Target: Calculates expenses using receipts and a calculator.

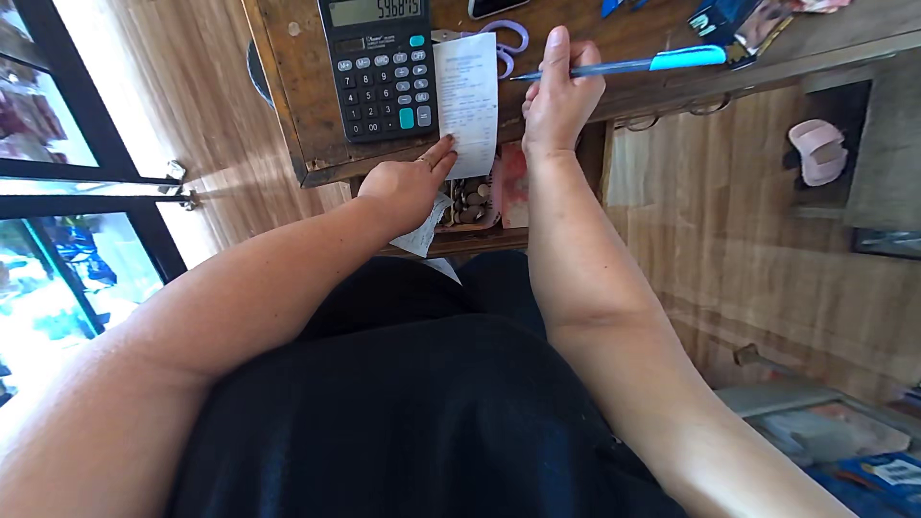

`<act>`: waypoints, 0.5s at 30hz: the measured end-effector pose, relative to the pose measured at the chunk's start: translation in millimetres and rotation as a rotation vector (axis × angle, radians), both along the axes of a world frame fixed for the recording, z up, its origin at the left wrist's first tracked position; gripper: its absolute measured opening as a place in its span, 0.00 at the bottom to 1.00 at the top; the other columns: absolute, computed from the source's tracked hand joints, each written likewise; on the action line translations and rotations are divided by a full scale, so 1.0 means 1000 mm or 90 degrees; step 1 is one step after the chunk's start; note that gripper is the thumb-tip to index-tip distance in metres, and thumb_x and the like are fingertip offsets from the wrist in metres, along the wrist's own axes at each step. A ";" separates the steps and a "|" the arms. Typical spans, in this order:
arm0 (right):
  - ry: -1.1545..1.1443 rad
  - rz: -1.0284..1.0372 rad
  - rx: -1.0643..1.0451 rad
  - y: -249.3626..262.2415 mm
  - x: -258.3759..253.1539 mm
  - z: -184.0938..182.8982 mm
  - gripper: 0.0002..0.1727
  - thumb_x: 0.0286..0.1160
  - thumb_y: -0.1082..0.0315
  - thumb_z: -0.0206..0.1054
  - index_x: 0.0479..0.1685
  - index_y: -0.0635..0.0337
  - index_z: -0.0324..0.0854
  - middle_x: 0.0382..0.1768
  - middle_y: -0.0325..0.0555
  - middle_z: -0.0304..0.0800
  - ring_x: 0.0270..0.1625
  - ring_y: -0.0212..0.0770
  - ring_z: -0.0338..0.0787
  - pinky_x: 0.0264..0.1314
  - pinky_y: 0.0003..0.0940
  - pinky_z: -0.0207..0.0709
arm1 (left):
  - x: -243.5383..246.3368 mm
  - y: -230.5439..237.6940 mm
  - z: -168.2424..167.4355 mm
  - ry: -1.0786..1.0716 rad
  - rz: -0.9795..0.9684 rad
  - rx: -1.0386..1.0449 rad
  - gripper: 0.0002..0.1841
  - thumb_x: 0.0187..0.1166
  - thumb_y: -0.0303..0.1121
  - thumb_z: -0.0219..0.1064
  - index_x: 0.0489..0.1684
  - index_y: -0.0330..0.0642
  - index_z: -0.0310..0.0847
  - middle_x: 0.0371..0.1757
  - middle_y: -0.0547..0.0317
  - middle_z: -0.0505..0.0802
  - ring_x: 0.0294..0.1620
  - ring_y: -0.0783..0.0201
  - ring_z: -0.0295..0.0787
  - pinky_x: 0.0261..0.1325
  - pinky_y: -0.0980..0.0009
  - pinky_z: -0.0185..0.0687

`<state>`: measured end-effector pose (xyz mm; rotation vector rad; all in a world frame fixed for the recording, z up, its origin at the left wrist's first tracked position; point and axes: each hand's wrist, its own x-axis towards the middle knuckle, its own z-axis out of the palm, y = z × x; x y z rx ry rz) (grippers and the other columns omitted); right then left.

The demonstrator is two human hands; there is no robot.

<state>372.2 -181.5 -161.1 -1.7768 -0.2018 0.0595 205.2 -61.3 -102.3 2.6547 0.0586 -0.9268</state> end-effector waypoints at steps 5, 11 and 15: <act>0.004 -0.002 -0.002 0.000 0.000 0.000 0.14 0.88 0.62 0.62 0.29 0.55 0.78 0.18 0.31 0.78 0.16 0.26 0.77 0.20 0.21 0.75 | 0.000 0.000 0.001 -0.002 -0.005 0.004 0.35 0.87 0.28 0.53 0.97 0.48 0.48 0.99 0.63 0.48 0.60 0.44 0.92 0.47 0.45 0.87; 0.007 -0.001 0.000 0.000 0.000 0.000 0.14 0.87 0.63 0.62 0.28 0.55 0.77 0.18 0.32 0.78 0.16 0.26 0.78 0.20 0.21 0.75 | -0.001 0.000 0.001 0.000 -0.007 0.002 0.35 0.87 0.29 0.54 0.97 0.48 0.47 0.99 0.63 0.47 0.58 0.44 0.92 0.47 0.45 0.86; 0.003 0.004 0.003 0.000 0.000 0.000 0.14 0.88 0.63 0.62 0.29 0.55 0.77 0.17 0.32 0.78 0.16 0.27 0.78 0.20 0.22 0.75 | -0.002 0.000 -0.001 -0.007 0.001 -0.005 0.35 0.87 0.28 0.54 0.96 0.48 0.49 0.99 0.63 0.48 0.58 0.44 0.92 0.47 0.44 0.87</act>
